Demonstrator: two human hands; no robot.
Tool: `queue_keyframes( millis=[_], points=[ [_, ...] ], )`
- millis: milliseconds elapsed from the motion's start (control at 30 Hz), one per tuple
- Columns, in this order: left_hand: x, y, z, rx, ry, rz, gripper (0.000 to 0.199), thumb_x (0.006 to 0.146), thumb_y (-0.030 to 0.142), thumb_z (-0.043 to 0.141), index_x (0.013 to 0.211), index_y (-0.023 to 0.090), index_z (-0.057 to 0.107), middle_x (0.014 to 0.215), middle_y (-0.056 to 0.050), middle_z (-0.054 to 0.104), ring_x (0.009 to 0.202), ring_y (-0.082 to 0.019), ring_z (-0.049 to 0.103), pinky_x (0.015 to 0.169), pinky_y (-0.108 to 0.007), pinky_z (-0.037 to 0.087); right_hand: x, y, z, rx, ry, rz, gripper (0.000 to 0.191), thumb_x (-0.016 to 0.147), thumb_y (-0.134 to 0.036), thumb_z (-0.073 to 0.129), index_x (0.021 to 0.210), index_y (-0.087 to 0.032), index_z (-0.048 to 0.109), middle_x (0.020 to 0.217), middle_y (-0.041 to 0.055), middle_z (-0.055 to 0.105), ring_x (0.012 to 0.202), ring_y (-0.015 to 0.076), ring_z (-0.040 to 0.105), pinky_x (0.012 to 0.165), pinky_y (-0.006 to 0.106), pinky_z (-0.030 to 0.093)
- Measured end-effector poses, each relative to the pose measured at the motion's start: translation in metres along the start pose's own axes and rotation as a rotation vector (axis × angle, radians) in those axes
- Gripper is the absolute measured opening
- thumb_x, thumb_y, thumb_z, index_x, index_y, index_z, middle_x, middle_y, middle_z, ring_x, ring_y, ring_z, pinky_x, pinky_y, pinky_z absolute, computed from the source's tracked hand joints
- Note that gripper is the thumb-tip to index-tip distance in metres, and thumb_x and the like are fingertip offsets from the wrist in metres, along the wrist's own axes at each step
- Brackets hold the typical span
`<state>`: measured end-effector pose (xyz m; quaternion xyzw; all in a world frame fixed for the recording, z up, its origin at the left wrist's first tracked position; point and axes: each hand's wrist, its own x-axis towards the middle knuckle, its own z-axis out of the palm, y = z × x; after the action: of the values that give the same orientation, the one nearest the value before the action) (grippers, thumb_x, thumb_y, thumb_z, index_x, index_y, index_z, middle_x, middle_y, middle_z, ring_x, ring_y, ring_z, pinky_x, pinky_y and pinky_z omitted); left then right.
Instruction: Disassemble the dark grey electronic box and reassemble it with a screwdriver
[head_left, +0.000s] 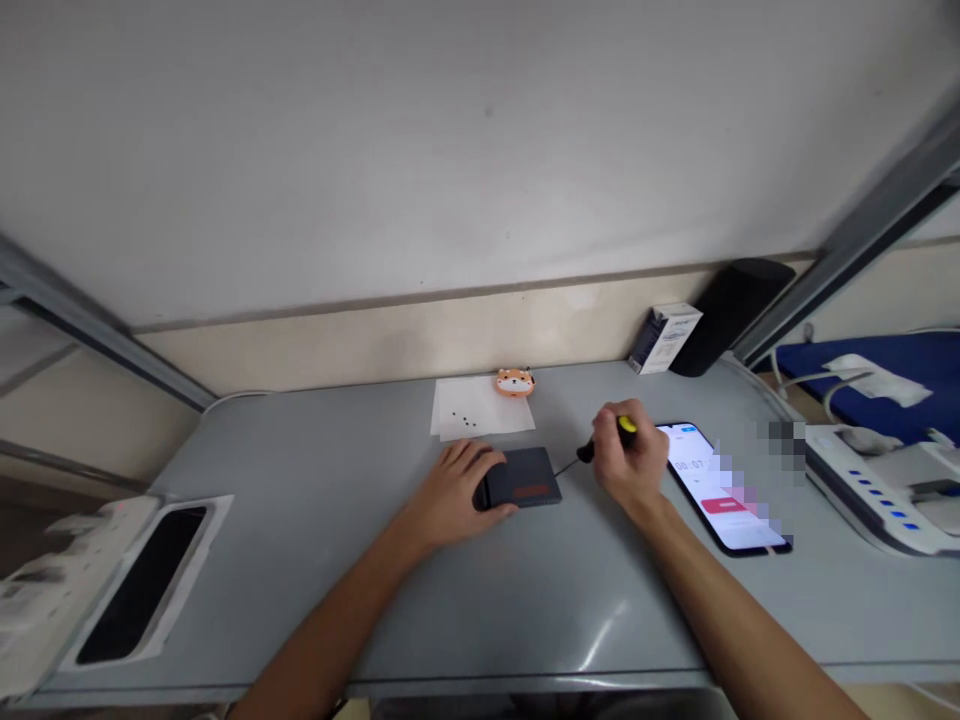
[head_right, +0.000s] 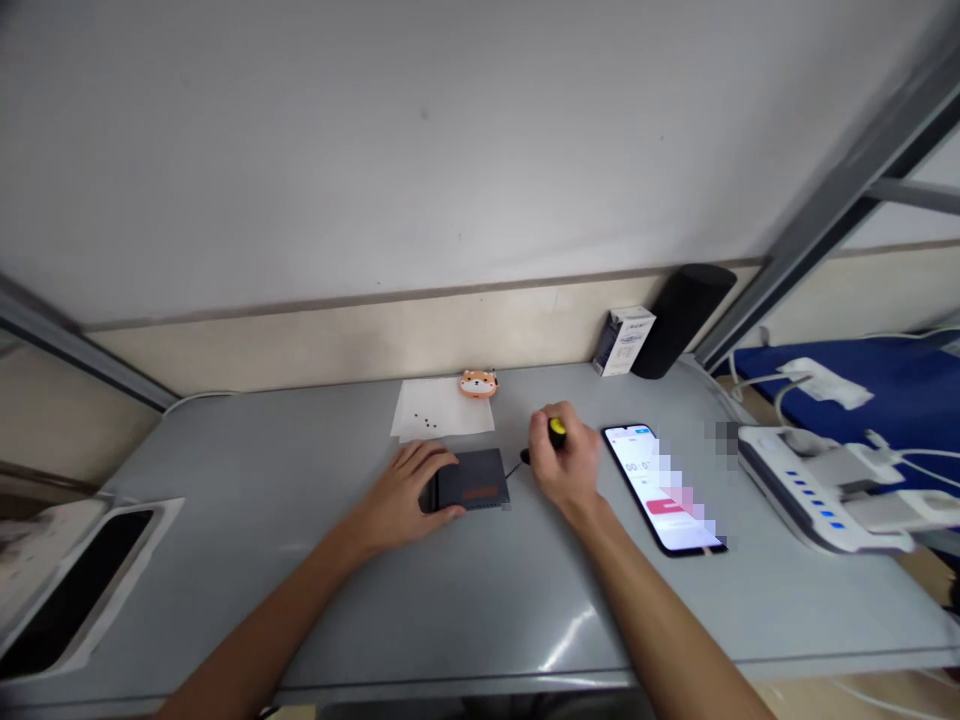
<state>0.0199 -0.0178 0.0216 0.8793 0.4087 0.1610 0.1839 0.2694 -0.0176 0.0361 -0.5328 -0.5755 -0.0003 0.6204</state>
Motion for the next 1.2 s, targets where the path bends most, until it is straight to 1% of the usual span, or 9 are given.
queue_keyframes(
  millis=[67, 133, 333, 400, 467, 567, 700, 1067, 1200],
  points=[
    [0.001, -0.003, -0.003, -0.07, -0.034, -0.054, 0.054, 0.076, 0.04, 0.091, 0.118, 0.023, 0.062, 0.129, -0.009, 0.064, 0.122, -0.031, 0.059, 0.107, -0.048, 0.051, -0.001, 0.001, 0.001, 0.02, 0.148, 0.024, 0.024, 0.099, -0.033, 0.053, 0.077, -0.024, 0.053, 0.059, -0.0021, 0.059, 0.049, 0.0138, 0.054, 0.051, 0.026, 0.042],
    [0.002, -0.005, -0.005, -0.123, -0.059, -0.093, 0.057, 0.07, 0.039, 0.096, 0.112, 0.023, 0.059, 0.128, -0.009, 0.064, 0.122, -0.032, 0.06, 0.105, -0.048, 0.052, -0.006, -0.004, 0.004, 0.07, 0.186, 0.019, 0.023, 0.101, -0.031, 0.051, 0.079, -0.024, 0.054, 0.064, -0.0007, 0.062, 0.053, 0.0142, 0.057, 0.053, 0.026, 0.044],
    [0.004, 0.0, -0.006, -0.196, -0.08, -0.142, 0.066, 0.058, 0.038, 0.102, 0.106, 0.023, 0.059, 0.127, -0.009, 0.066, 0.125, -0.035, 0.06, 0.108, -0.049, 0.05, -0.028, -0.029, 0.02, 0.24, -0.264, -0.216, 0.013, 0.097, -0.019, 0.053, 0.086, -0.025, 0.053, 0.065, -0.0036, 0.065, 0.051, 0.0119, 0.057, 0.05, 0.022, 0.043],
    [0.004, 0.002, -0.008, -0.212, -0.096, -0.153, 0.07, 0.055, 0.037, 0.103, 0.107, 0.024, 0.059, 0.129, -0.009, 0.065, 0.126, -0.035, 0.06, 0.109, -0.049, 0.05, -0.03, -0.031, 0.021, 0.249, -0.337, -0.233, 0.013, 0.096, -0.018, 0.053, 0.086, -0.025, 0.053, 0.064, -0.004, 0.065, 0.05, 0.0116, 0.057, 0.05, 0.022, 0.044],
    [0.004, 0.002, -0.011, -0.215, -0.104, -0.162, 0.072, 0.053, 0.036, 0.105, 0.108, 0.024, 0.059, 0.129, -0.009, 0.065, 0.125, -0.036, 0.061, 0.108, -0.049, 0.051, -0.026, -0.028, 0.02, 0.232, -0.35, -0.161, 0.013, 0.097, -0.02, 0.052, 0.085, -0.025, 0.052, 0.062, -0.0042, 0.064, 0.047, 0.0111, 0.055, 0.048, 0.022, 0.043],
    [0.004, -0.001, -0.013, -0.205, -0.098, -0.157, 0.071, 0.056, 0.039, 0.104, 0.11, 0.025, 0.06, 0.123, -0.009, 0.067, 0.12, -0.035, 0.063, 0.104, -0.048, 0.052, -0.018, -0.02, 0.015, 0.184, -0.313, -0.03, 0.015, 0.097, -0.025, 0.052, 0.082, -0.025, 0.052, 0.057, -0.0049, 0.06, 0.045, 0.0114, 0.051, 0.047, 0.022, 0.04],
    [0.002, -0.006, -0.017, -0.167, -0.084, -0.114, 0.067, 0.064, 0.036, 0.1, 0.116, 0.024, 0.06, 0.124, -0.008, 0.067, 0.12, -0.032, 0.063, 0.104, -0.046, 0.052, -0.011, -0.015, 0.01, 0.132, -0.296, 0.032, 0.018, 0.096, -0.03, 0.052, 0.079, -0.025, 0.053, 0.053, -0.0054, 0.056, 0.043, 0.0118, 0.049, 0.046, 0.023, 0.039],
    [0.004, -0.011, -0.031, -0.029, -0.09, -0.057, 0.054, 0.077, 0.024, 0.09, 0.123, 0.023, 0.061, 0.128, -0.008, 0.067, 0.124, -0.031, 0.061, 0.108, -0.049, 0.051, 0.0, -0.01, 0.002, 0.084, -0.261, 0.059, 0.02, 0.097, -0.034, 0.052, 0.079, -0.025, 0.052, 0.054, -0.0049, 0.056, 0.044, 0.0126, 0.05, 0.048, 0.024, 0.038],
    [0.004, -0.011, -0.03, -0.007, -0.083, -0.017, 0.053, 0.078, 0.028, 0.089, 0.124, 0.024, 0.063, 0.129, -0.009, 0.067, 0.126, -0.031, 0.059, 0.11, -0.05, 0.05, -0.011, -0.016, 0.012, 0.119, -0.252, -0.07, 0.019, 0.099, -0.03, 0.05, 0.081, -0.025, 0.052, 0.061, -0.0026, 0.064, 0.048, 0.0126, 0.055, 0.05, 0.023, 0.043]
  ],
)
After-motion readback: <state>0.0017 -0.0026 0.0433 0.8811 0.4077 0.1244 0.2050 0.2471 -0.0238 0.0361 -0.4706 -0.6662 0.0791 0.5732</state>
